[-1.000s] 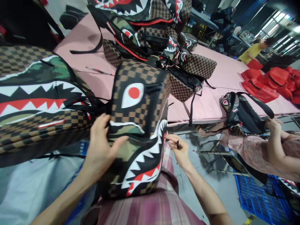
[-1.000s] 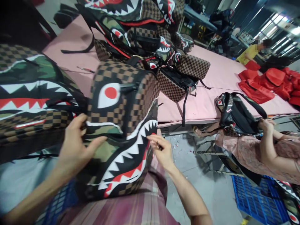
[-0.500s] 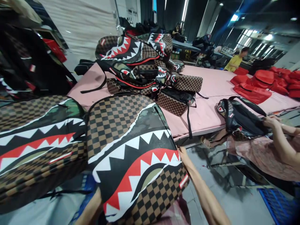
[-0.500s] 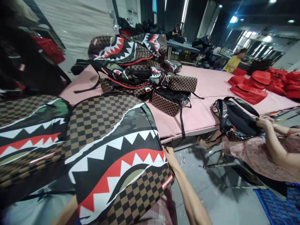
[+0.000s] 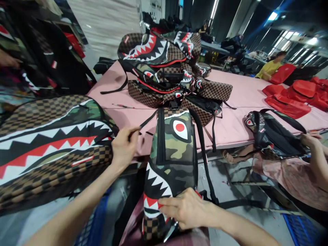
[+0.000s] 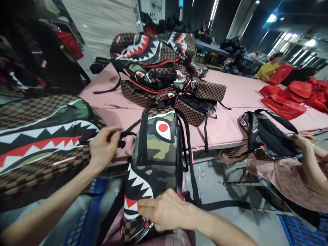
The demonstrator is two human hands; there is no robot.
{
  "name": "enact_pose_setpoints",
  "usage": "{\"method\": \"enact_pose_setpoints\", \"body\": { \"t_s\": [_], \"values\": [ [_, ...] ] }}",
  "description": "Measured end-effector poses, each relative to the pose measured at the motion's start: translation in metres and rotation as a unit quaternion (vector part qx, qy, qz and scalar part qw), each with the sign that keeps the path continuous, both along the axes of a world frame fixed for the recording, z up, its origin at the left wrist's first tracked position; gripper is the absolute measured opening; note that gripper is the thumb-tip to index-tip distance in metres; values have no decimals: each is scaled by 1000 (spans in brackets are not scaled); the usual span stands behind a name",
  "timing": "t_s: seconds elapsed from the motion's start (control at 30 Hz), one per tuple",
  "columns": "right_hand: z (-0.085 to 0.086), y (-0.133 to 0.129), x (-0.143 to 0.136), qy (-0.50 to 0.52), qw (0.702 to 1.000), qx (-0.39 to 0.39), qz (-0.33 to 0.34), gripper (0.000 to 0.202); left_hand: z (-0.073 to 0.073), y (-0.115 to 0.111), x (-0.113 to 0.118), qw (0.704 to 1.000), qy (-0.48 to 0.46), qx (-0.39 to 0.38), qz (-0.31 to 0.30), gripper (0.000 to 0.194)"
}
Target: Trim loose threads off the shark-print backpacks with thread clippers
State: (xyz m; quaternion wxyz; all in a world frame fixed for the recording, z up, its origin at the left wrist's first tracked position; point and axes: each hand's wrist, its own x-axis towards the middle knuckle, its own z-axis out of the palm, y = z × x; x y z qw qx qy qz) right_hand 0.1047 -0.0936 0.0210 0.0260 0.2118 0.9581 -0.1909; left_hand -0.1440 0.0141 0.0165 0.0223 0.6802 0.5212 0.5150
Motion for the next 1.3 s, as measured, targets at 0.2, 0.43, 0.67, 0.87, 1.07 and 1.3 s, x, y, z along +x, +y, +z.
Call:
{"method": "enact_pose_setpoints", "body": {
  "t_s": [0.2,0.43,0.67,0.87,1.07,1.3],
  "values": [
    [25,24,5,43,965,106,-235,46,42,27,77,897,351,-39,-267,48],
    [50,52,-8,-139,940,100,-295,36,40,29,73,845,426,-114,-303,85],
    [49,71,-18,-133,951,36,-277,26,36,36,81,834,448,-136,-293,92],
    [44,69,-10,-99,965,2,-243,13,23,24,91,849,430,-111,-286,83],
    [39,56,-7,76,977,-60,-188,8,10,22,89,878,399,-96,-247,89],
    [15,23,9,212,953,-13,-215,18,34,-33,56,931,198,-148,-269,26]
  ]
}}
